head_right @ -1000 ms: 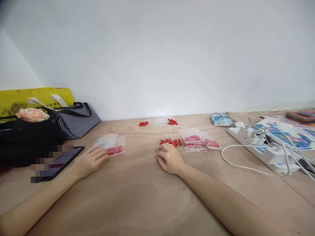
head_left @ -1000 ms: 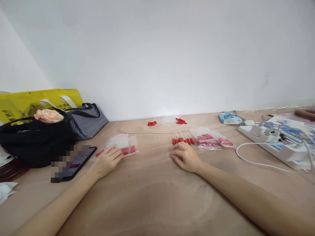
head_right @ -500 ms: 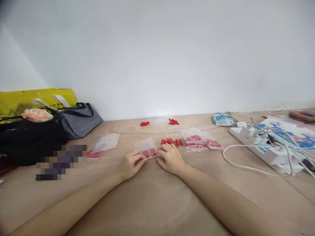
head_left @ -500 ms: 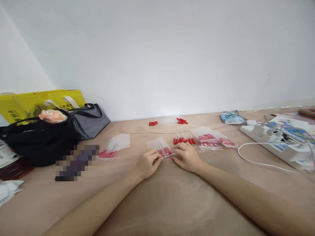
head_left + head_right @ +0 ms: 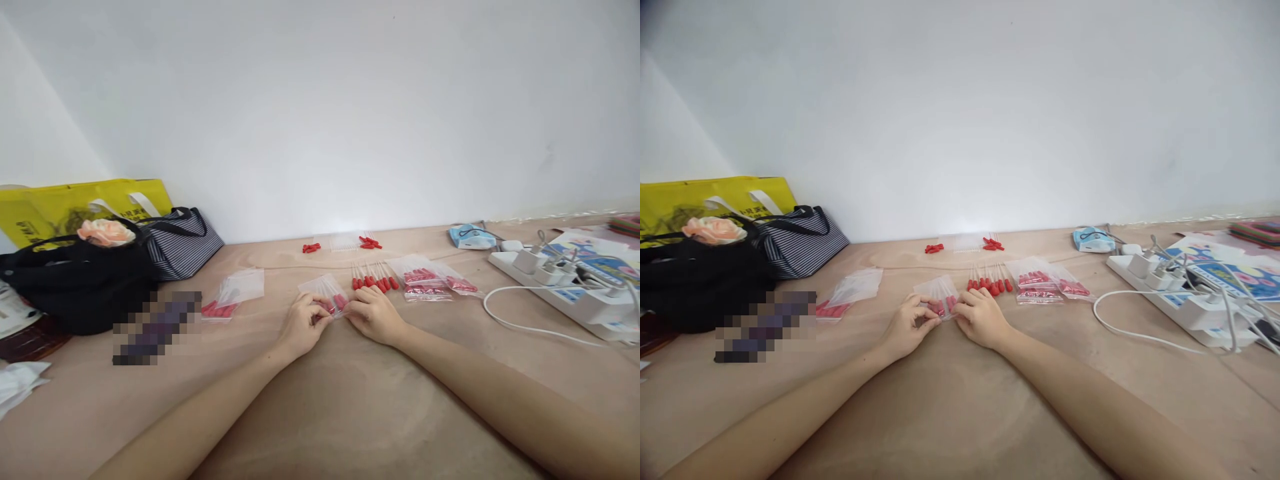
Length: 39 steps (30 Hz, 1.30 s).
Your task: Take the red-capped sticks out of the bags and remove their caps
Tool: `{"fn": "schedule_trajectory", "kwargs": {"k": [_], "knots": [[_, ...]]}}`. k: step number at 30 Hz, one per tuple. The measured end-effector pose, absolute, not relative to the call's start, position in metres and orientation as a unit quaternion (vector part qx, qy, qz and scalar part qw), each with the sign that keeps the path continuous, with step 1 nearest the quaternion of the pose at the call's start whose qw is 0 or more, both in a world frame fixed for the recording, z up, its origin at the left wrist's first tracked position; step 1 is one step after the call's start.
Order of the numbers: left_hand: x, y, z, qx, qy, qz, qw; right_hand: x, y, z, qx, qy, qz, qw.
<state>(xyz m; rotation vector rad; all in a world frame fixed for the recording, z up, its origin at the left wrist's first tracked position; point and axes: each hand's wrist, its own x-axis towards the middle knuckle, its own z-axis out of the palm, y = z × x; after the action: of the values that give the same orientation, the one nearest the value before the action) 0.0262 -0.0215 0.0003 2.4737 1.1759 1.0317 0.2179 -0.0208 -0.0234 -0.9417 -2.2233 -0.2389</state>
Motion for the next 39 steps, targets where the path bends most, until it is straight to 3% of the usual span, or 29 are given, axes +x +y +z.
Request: {"fn": "schedule_trajectory", "kwargs": {"k": [19, 33, 39], "knots": [[0.022, -0.018, -0.005, 0.756, 0.5, 0.369, 0.207, 0.207, -0.011, -0.022, -0.341, -0.856, -0.151, 0.357], [0.025, -0.019, 0.0, 0.862, 0.372, 0.342, 0.05, 0.201, -0.008, -0.019, -0.303, -0.867, -0.171, 0.357], [0.023, -0.015, -0.004, 0.866, 0.368, 0.333, 0.066, 0.201, -0.007, -0.018, -0.297, -0.877, -0.148, 0.346]]}}
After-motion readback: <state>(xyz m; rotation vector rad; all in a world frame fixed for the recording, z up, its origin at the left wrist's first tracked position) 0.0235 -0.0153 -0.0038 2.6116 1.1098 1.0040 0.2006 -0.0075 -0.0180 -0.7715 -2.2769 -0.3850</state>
